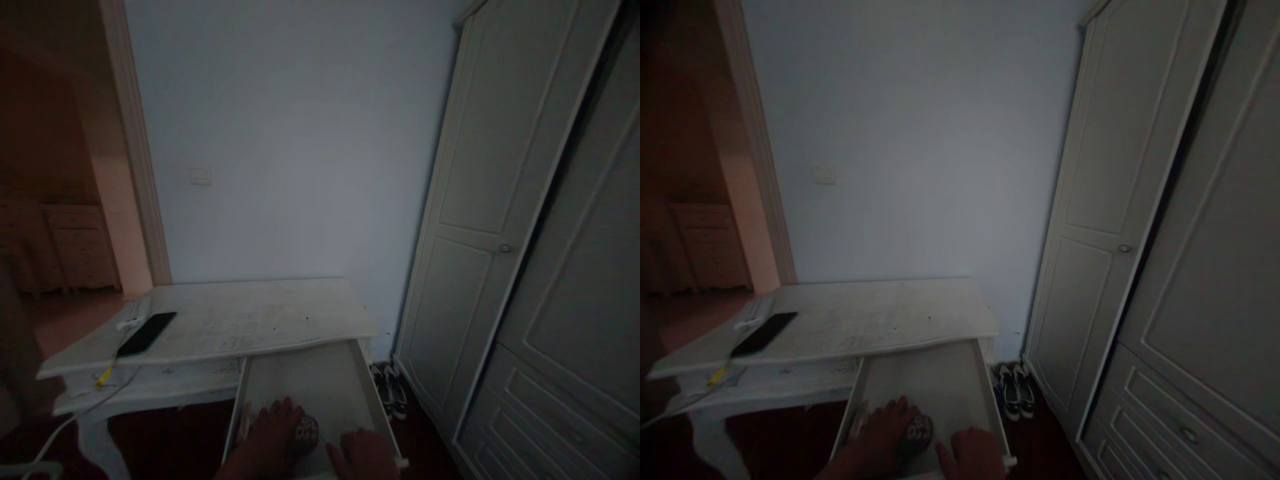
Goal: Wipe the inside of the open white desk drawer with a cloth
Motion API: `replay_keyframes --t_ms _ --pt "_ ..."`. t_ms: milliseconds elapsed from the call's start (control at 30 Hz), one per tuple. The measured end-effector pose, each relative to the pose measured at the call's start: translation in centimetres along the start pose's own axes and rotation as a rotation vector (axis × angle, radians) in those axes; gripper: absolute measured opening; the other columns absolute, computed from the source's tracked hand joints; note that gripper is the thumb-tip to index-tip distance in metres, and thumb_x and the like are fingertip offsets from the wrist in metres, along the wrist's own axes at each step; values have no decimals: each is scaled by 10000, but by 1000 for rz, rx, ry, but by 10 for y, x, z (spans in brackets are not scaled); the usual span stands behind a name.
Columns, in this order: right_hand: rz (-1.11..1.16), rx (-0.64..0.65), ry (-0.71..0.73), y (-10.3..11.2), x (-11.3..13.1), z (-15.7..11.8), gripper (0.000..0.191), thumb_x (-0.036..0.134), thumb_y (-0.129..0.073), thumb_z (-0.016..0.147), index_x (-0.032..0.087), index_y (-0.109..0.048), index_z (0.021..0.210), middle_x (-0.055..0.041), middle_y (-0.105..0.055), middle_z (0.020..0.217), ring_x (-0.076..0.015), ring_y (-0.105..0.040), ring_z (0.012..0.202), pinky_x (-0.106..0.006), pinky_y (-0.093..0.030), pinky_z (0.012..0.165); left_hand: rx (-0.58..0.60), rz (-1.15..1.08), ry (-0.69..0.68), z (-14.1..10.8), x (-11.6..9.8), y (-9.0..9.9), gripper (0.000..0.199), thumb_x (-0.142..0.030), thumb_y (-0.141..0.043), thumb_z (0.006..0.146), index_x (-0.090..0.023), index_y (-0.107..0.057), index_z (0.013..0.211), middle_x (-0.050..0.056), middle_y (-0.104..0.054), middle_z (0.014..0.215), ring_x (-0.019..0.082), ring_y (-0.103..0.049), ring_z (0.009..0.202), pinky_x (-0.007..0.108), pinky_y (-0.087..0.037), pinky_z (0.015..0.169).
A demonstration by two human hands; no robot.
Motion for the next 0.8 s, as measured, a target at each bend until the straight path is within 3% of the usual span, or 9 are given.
replay_keyframes --t_ms 267,467,667,800 --pt "19 81 22 -9 -3 2 574 618 -442 1045 220 -805 848 -148 -782 821 -318 -762 822 -362 -494 722 -37 -18 34 4 -4 5 875 -477 -668 778 -293 -434 1601 160 -410 1684 400 -483 1470 573 -381 1210" --pt "-6 71 25 -13 -4 3 532 572 -451 1052 228 -805 852 -138 -790 829 -309 -772 827 -352 -503 712 -61 -37 73 11 4 -5 921 -484 -698 745 -304 -431 1608 135 -403 1693 383 -480 1474 525 -364 1230" --pt "9 17 3 -18 -8 3 535 611 -473 1025 235 -794 820 -128 -784 803 -287 -758 796 -333 -483 696 -51 -81 101 6 0 7 923 -517 -693 740 -286 -452 1600 143 -411 1692 372 -474 1489 497 -363 1234" --pt "-19 79 27 -24 -6 4 528 577 -442 1053 241 -803 864 -127 -786 825 -305 -767 835 -347 -481 715 -42 -101 104 6 -1 8 983 -504 -727 698 -259 -447 1607 160 -406 1693 372 -456 1505 492 -361 1238"
Point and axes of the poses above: each hand's wrist, its own z-axis towards the middle knuckle, its own y-axis out of the back of the hand, x = y × z, the point moved 9 cm from there along z, towards the middle knuckle
